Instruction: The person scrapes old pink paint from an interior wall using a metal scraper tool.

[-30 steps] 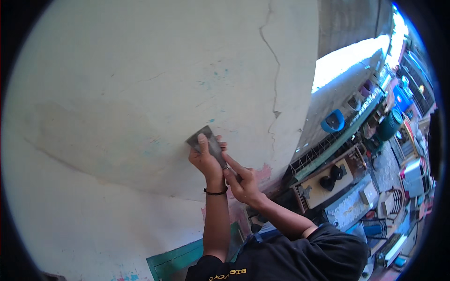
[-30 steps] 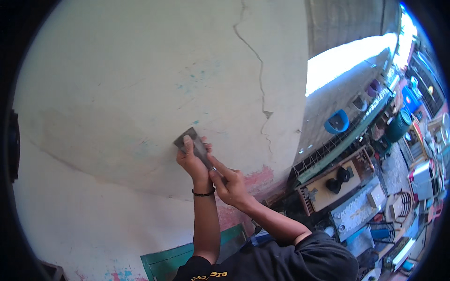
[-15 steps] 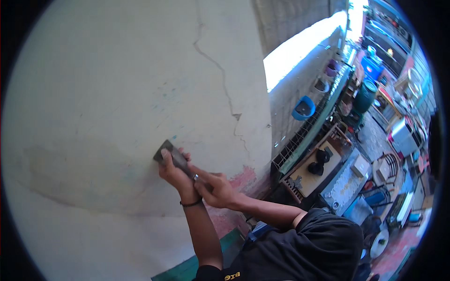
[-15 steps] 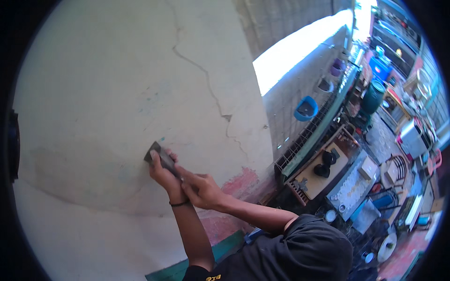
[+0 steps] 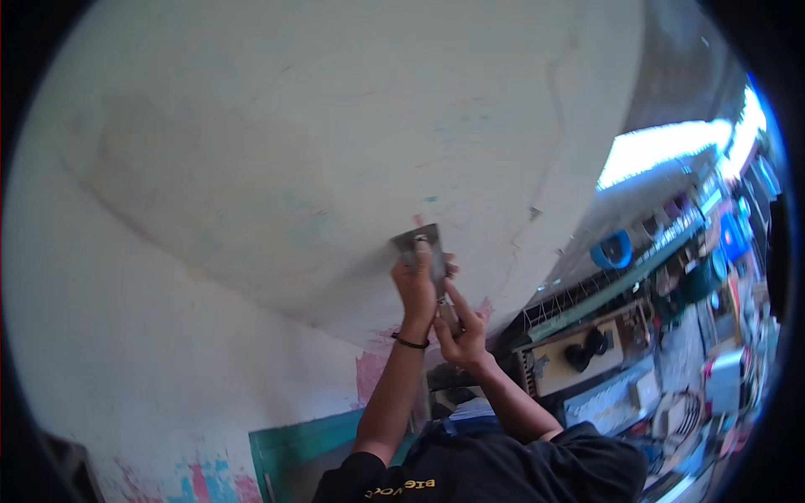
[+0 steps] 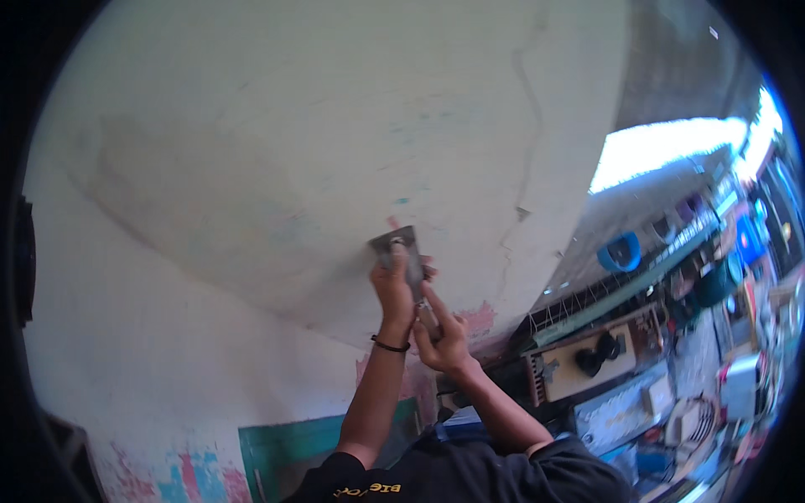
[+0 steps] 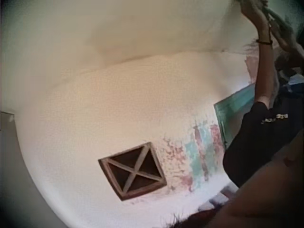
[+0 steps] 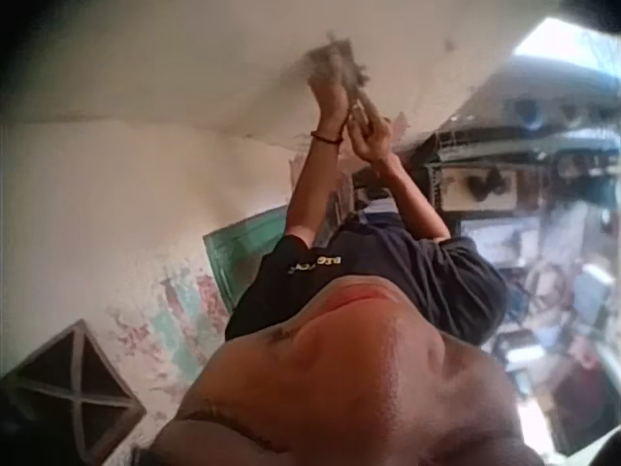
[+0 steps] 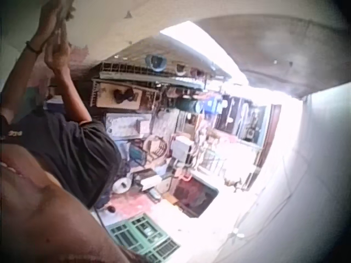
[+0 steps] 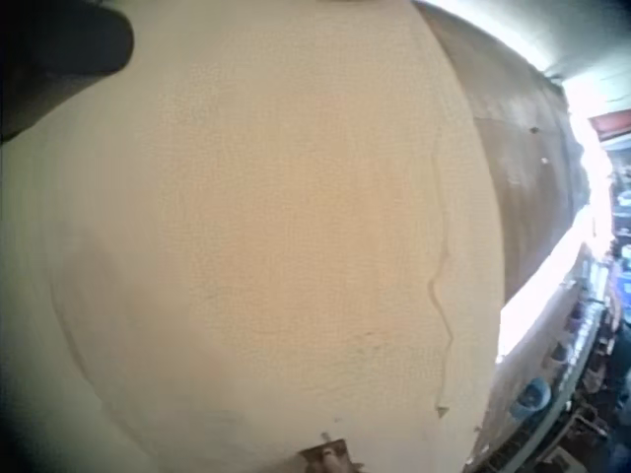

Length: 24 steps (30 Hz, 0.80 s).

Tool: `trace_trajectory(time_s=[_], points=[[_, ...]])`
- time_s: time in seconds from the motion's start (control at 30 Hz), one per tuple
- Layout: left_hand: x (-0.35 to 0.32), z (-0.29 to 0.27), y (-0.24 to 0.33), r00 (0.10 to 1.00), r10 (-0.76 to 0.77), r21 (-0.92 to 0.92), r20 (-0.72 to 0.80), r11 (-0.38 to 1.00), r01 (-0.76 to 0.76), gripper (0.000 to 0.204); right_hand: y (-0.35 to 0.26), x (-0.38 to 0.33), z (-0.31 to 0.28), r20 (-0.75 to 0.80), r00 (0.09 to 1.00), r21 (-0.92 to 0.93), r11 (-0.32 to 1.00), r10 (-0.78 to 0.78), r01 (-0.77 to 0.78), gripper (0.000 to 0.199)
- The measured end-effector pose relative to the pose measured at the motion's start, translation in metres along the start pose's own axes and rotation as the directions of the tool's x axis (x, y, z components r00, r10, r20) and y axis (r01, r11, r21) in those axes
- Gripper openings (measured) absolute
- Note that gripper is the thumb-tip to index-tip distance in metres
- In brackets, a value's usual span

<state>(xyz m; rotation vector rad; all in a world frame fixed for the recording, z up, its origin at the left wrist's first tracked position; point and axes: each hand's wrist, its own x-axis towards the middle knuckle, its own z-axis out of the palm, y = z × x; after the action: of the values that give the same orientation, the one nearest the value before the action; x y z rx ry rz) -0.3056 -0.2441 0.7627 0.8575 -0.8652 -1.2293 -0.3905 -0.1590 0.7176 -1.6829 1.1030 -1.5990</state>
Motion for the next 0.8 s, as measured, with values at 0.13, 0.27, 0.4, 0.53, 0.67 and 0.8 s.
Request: trace_trajectory(time_s=[0.13,0.27,0.4,0.53,0.67,0.8], points=[[-0.002,-0.013,-0.016,0.996,-0.006,-0.047,0.092,0.999,0.01,0.039,0.02,0.006,0.008,-0.057,0.989,-0.08,0.988,-0.134,0.129,0.064],[0.001,-0.015,-0.011,0.994,-0.055,-0.115,0.09,0.991,0.065,0.033,0.013,0.005,0.006,0.01,1.0,-0.122,0.992,-0.014,0.016,0.065],[0.004,-0.005,-0.005,0.999,-0.001,-0.092,0.054,0.996,0.006,0.042,0.021,0.014,0.004,-0.008,0.997,-0.093,0.993,-0.074,0.073,0.067],[0.005,0.005,0.015,0.997,0.06,-0.193,0.05,0.98,-0.05,0.041,-0.003,0.029,-0.001,0.007,0.982,-0.133,0.973,-0.189,0.188,0.068],[-0.003,-0.004,0.004,1.0,0.002,-0.168,-0.003,0.986,-0.002,0.04,-0.001,0.012,-0.004,0.121,0.99,-0.059,0.996,0.073,-0.066,0.069],[0.001,-0.003,0.011,0.999,0.043,-0.206,0.031,0.978,-0.036,0.038,-0.008,0.027,0.0,0.064,0.991,-0.075,0.989,-0.12,0.125,0.068]])
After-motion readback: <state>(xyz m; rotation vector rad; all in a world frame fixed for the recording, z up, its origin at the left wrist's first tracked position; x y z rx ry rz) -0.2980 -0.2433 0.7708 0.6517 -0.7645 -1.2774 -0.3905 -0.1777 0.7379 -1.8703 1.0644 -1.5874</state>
